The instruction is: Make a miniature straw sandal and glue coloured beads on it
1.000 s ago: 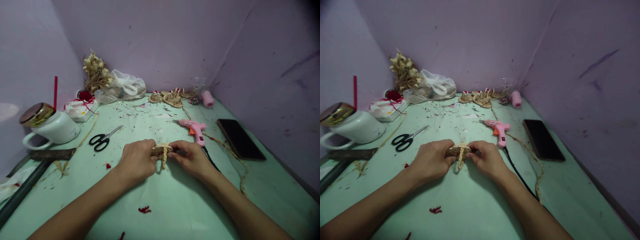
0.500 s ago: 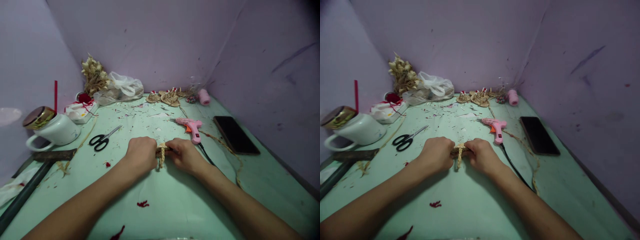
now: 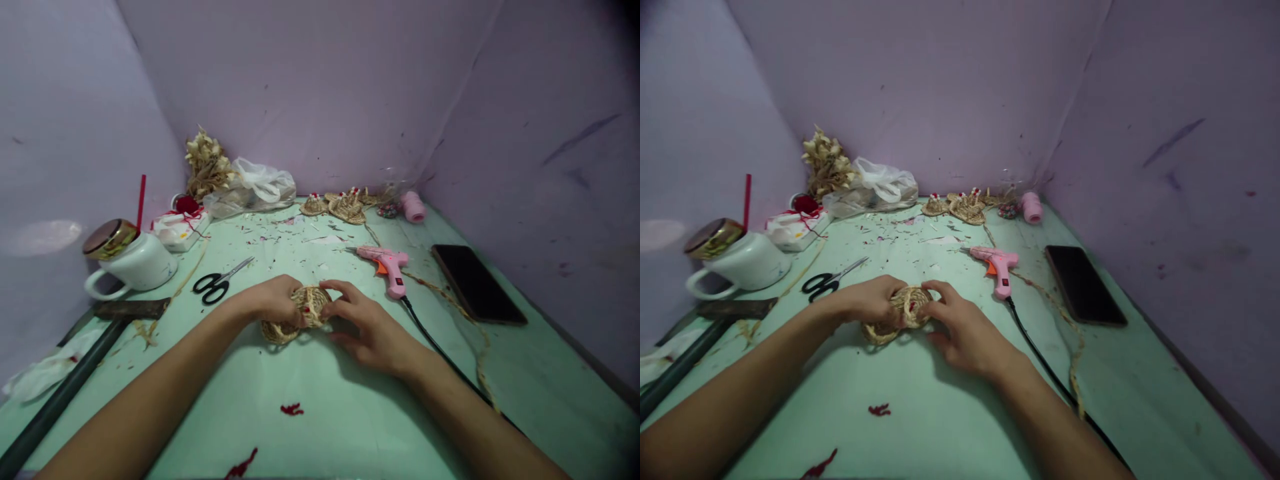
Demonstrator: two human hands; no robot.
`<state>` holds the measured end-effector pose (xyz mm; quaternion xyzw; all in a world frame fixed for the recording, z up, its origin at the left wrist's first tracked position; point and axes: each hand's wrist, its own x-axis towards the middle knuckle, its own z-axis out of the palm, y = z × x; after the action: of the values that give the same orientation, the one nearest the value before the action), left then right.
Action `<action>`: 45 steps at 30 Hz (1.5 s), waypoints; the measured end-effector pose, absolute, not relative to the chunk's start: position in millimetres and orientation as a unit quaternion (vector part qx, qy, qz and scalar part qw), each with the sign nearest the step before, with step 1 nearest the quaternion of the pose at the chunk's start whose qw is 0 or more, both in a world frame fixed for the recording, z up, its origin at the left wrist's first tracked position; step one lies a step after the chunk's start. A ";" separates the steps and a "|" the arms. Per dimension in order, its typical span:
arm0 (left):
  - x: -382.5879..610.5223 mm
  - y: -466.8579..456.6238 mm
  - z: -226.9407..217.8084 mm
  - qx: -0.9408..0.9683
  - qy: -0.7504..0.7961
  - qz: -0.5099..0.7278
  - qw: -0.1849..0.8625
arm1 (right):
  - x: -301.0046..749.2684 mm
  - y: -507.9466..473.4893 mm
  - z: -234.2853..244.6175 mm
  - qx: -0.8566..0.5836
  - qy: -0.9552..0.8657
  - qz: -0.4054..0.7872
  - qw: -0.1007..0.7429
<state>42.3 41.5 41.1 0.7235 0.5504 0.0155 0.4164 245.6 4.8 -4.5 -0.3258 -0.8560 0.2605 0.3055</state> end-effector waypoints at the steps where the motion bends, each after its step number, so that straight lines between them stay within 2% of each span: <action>1: 42.8 41.2 40.4 0.725 0.559 0.018 0.402 | 243.5 4.6 -7.9 -0.334 -0.857 0.251 0.302; 3: 43.6 37.3 42.0 0.734 0.589 0.062 0.333 | 239.5 5.4 -14.3 -0.352 -0.852 0.239 0.306; 6: 43.8 22.2 47.0 0.769 0.607 0.145 0.139 | 235.8 6.4 -18.3 -0.370 -0.848 0.231 0.301; 8: 45.0 8.7 45.1 0.818 0.551 0.138 0.094 | 234.8 5.9 -17.3 -0.368 -0.855 0.218 0.294; 12: 51.1 -10.0 23.7 0.853 0.500 0.131 0.066 | 233.8 5.0 -14.6 -0.343 -0.870 0.188 0.301; 16: 51.9 -11.9 5.2 0.860 0.483 0.155 0.059 | 233.5 5.3 -14.7 -0.324 -0.892 0.161 0.272; 20: 47.8 -11.9 0.1 0.888 0.419 0.190 0.010 | 233.6 5.0 -16.1 -0.297 -0.914 0.121 0.248; 25: 47.7 -11.9 -4.6 0.911 0.361 0.201 -0.016 | 232.6 7.4 -17.6 -0.266 -0.923 0.104 0.259; 45: 57.4 -0.9 -19.9 0.883 0.378 0.279 -0.012 | 228.2 11.0 -21.6 -0.293 -0.903 0.095 0.299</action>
<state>57.4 -0.9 -19.9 0.8828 0.3776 0.2792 -0.0121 228.2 11.0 -21.6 -0.2927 -0.9032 0.0945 0.2993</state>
